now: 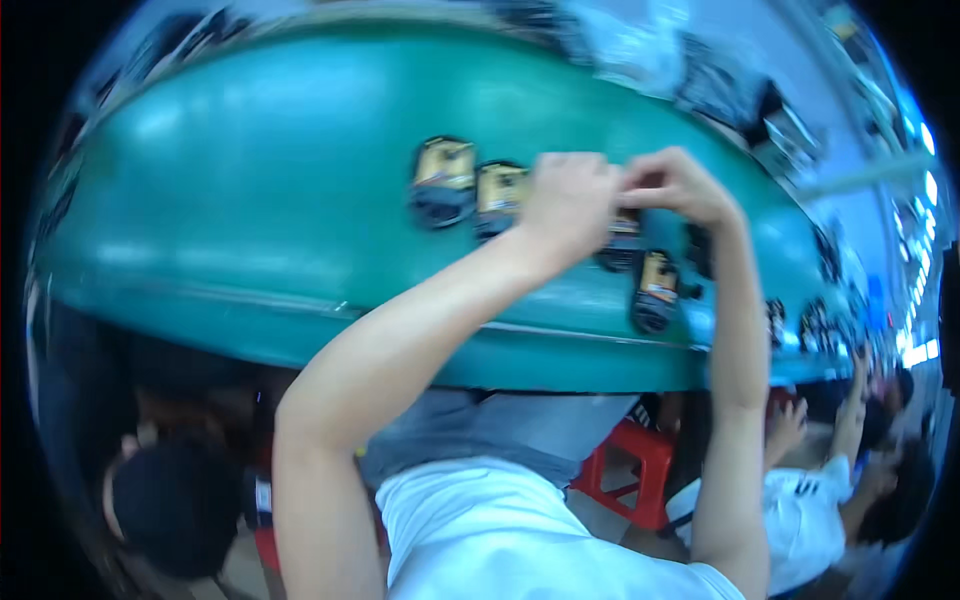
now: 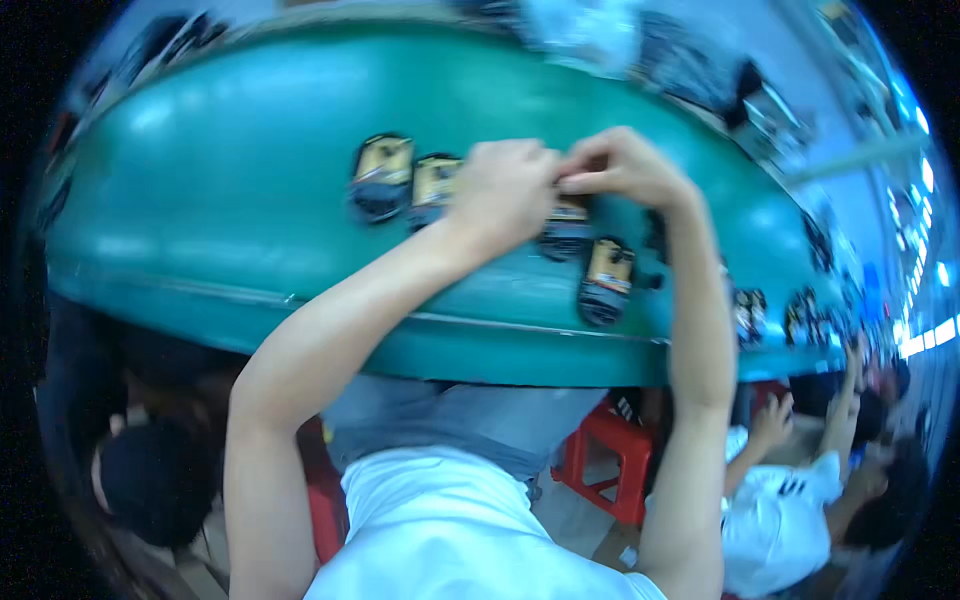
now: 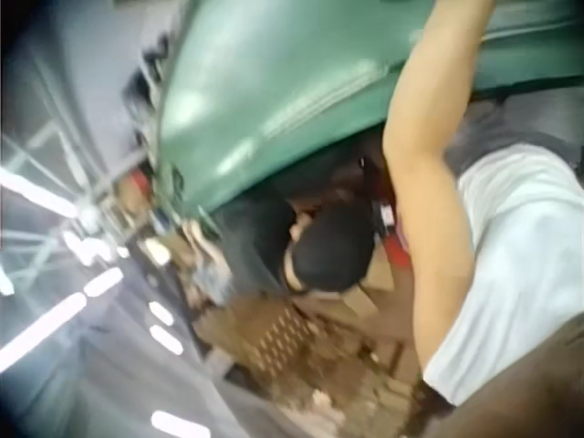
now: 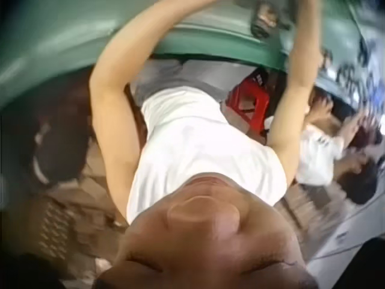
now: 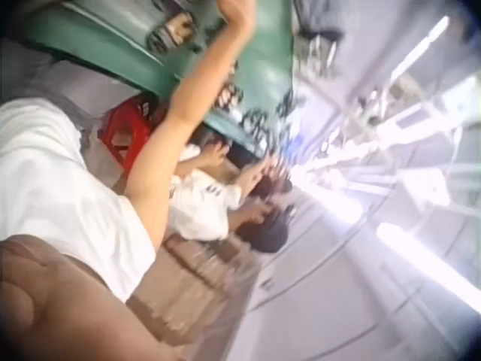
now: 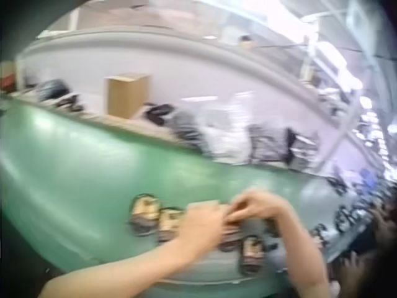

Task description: Assembling small plastic components into electronic device housings on a conveyor belt

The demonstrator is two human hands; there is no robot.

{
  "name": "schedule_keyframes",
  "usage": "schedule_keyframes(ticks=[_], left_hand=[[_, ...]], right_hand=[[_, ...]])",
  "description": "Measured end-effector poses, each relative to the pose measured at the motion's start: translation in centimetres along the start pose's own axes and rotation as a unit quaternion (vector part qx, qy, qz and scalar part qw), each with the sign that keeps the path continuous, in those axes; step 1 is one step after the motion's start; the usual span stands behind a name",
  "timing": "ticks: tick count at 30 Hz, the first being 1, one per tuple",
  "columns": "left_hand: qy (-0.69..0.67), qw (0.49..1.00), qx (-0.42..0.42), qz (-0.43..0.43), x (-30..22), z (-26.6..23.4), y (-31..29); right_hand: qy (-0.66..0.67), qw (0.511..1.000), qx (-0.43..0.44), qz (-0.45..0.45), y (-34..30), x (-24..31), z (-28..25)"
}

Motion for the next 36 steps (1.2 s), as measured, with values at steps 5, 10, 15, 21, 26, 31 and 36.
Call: schedule_keyframes(ticks=[5,10,15,21,26,31,36], left_hand=[[0.003,0.998,0.067,0.022,-1.7,0.0,0.6],[-0.038,0.993,0.106,0.027,-1.3,-0.4,0.6],[-0.064,0.988,0.136,0.018,-1.2,0.3,0.9],[-0.032,0.997,0.045,0.049,0.0,-1.6,0.2],[0.015,0.995,0.097,0.034,-2.6,1.3,-0.2],[-0.018,0.997,0.051,0.060,-3.0,-0.8,-2.1],[-0.072,0.993,0.075,0.054,-3.5,-0.6,-1.1]], right_hand=[[0.011,0.978,-0.200,-0.063,-5.3,0.1,1.7],[0.009,0.970,-0.235,-0.056,-5.7,0.6,2.5],[-0.047,0.961,-0.259,-0.080,-6.1,0.7,2.2],[-0.067,0.967,-0.244,-0.040,-4.0,2.6,3.1],[0.036,0.966,-0.256,0.001,-6.9,-0.2,3.5],[-0.002,0.967,-0.249,-0.054,-7.0,1.9,4.0],[0.028,0.965,-0.254,-0.057,-7.5,1.8,3.0]])
Point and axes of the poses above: each hand's wrist, its own y-axis towards the middle knuckle, its own z-axis out of the palm, x = y × z, the point moved 7 cm from there along y, towards the middle knuckle, and after that the axes turned 2 degrees about x, right-handed, at the moved point
